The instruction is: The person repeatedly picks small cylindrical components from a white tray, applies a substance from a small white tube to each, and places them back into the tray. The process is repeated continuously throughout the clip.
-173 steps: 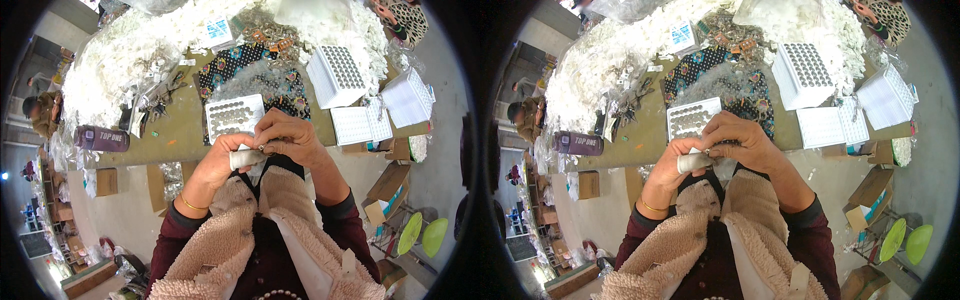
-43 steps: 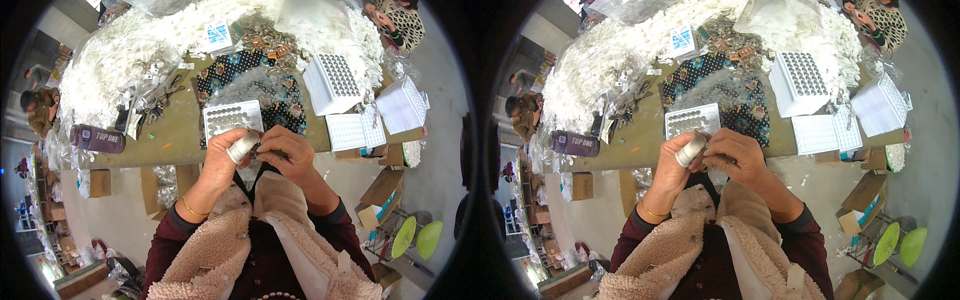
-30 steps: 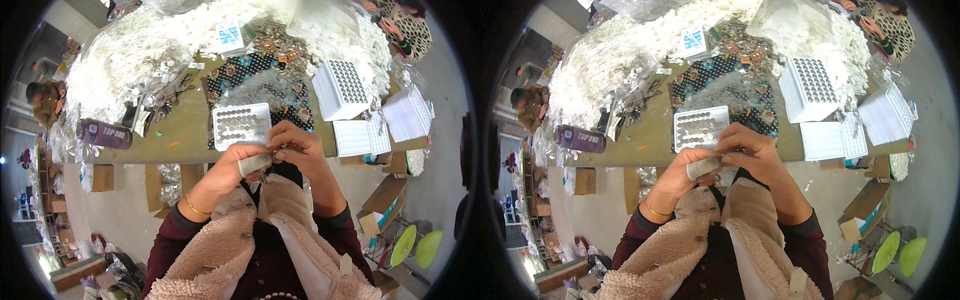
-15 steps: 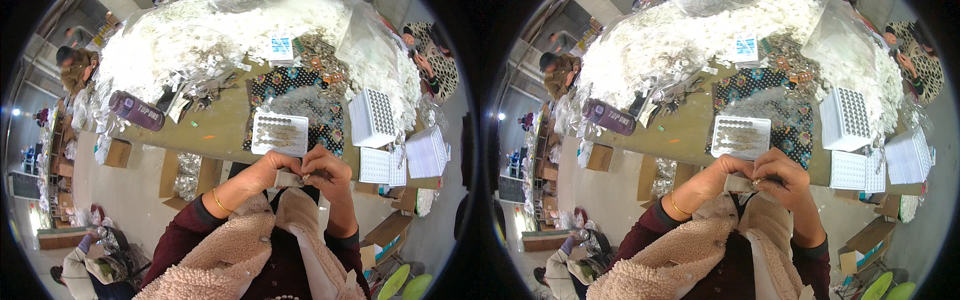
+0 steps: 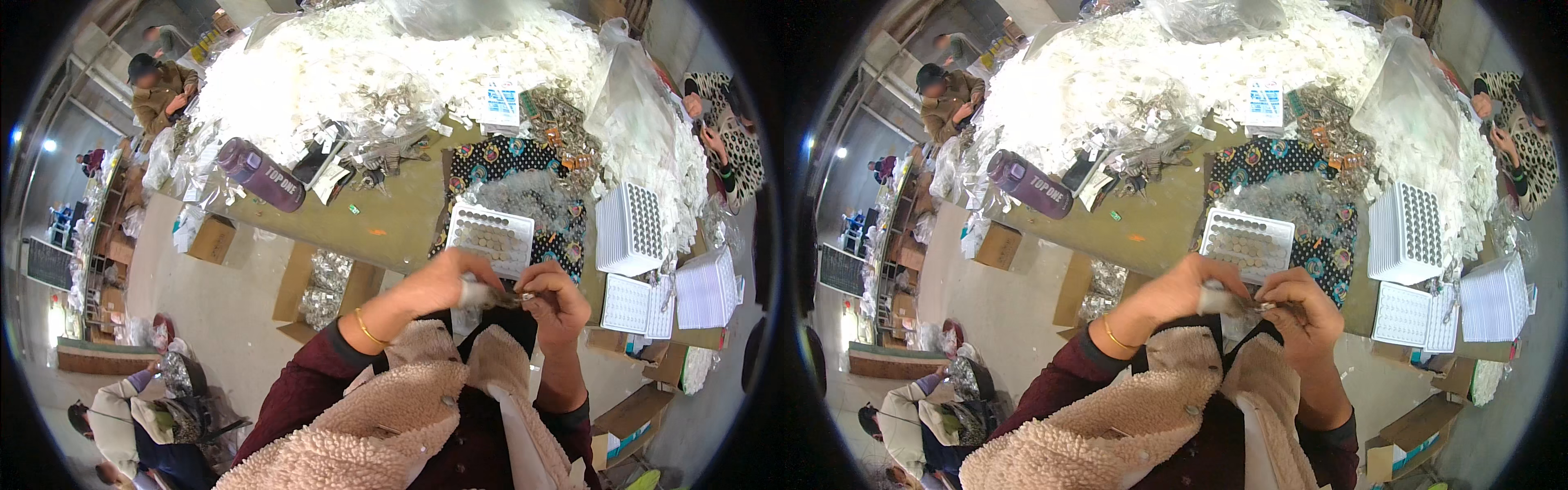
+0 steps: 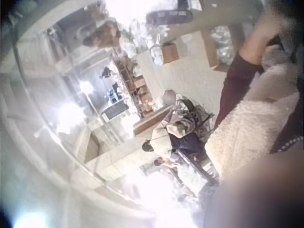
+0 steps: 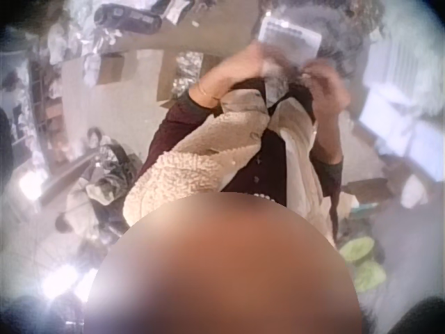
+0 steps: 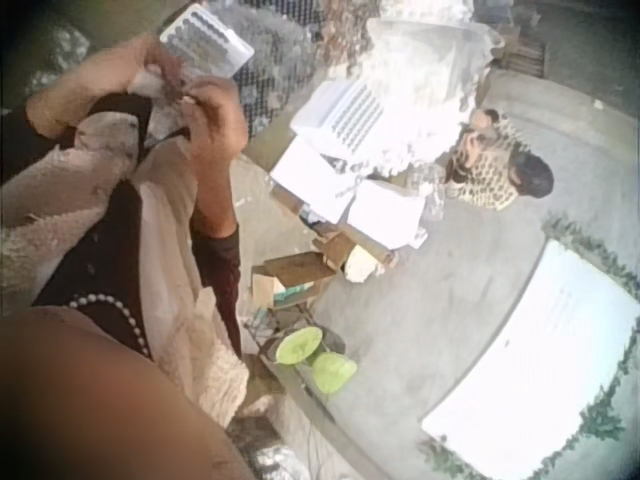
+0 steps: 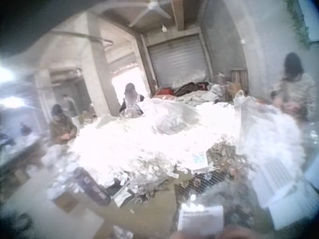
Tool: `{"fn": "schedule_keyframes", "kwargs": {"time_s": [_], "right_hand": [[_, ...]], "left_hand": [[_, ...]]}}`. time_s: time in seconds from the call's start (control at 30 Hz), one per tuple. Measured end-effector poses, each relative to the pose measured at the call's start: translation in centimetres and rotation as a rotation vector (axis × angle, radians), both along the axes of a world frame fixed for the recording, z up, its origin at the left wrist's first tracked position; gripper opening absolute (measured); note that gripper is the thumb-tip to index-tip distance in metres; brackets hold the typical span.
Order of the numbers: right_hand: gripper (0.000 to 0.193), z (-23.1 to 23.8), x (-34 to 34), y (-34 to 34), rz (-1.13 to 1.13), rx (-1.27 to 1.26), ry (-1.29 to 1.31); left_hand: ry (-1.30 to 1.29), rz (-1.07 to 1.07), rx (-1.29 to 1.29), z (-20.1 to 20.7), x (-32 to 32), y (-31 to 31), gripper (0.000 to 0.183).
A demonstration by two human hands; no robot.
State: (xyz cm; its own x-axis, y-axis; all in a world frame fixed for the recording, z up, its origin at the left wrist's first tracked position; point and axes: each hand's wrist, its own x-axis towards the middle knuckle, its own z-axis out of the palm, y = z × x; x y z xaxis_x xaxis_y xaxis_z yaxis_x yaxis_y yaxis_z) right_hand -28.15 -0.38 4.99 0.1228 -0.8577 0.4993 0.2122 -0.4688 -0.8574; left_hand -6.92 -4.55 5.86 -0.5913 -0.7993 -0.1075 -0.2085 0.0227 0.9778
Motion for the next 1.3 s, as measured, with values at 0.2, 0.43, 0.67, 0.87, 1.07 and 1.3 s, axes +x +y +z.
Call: {"fn": "schedule_keyframes", "kwargs": {"time_s": [0.2,0.43,0.67,0.87,1.07,1.3], "right_hand": [[0.018,-0.6,-2.2,0.1,-0.031,0.203,-0.151],[0.020,-1.4,-0.9,0.5,0.041,0.319,-0.114],[0.019,-1.5,-1.0,0.6,0.062,0.335,-0.056],[0.017,-2.0,-0.9,0.2,0.068,0.345,-0.029],[0.018,-1.6,-0.4,-0.1,0.046,0.386,0.054],[0.016,-0.6,2.0,-1.1,0.126,0.678,-0.103]], "left_hand": [[-0.333,0.851,-0.576,0.2,11.5,-6.1,0.011],[-1.167,0.998,-0.643,-4.6,20.0,-14.6,0.018],[-1.211,0.971,-0.562,-6.0,20.3,-16.1,0.015],[-0.914,1.020,-0.612,-4.3,20.4,-13.8,0.013],[-0.010,0.901,-0.123,-1.0,16.6,-6.8,0.010],[0.993,0.302,0.607,-2.0,4.4,0.6,0.018]]}}
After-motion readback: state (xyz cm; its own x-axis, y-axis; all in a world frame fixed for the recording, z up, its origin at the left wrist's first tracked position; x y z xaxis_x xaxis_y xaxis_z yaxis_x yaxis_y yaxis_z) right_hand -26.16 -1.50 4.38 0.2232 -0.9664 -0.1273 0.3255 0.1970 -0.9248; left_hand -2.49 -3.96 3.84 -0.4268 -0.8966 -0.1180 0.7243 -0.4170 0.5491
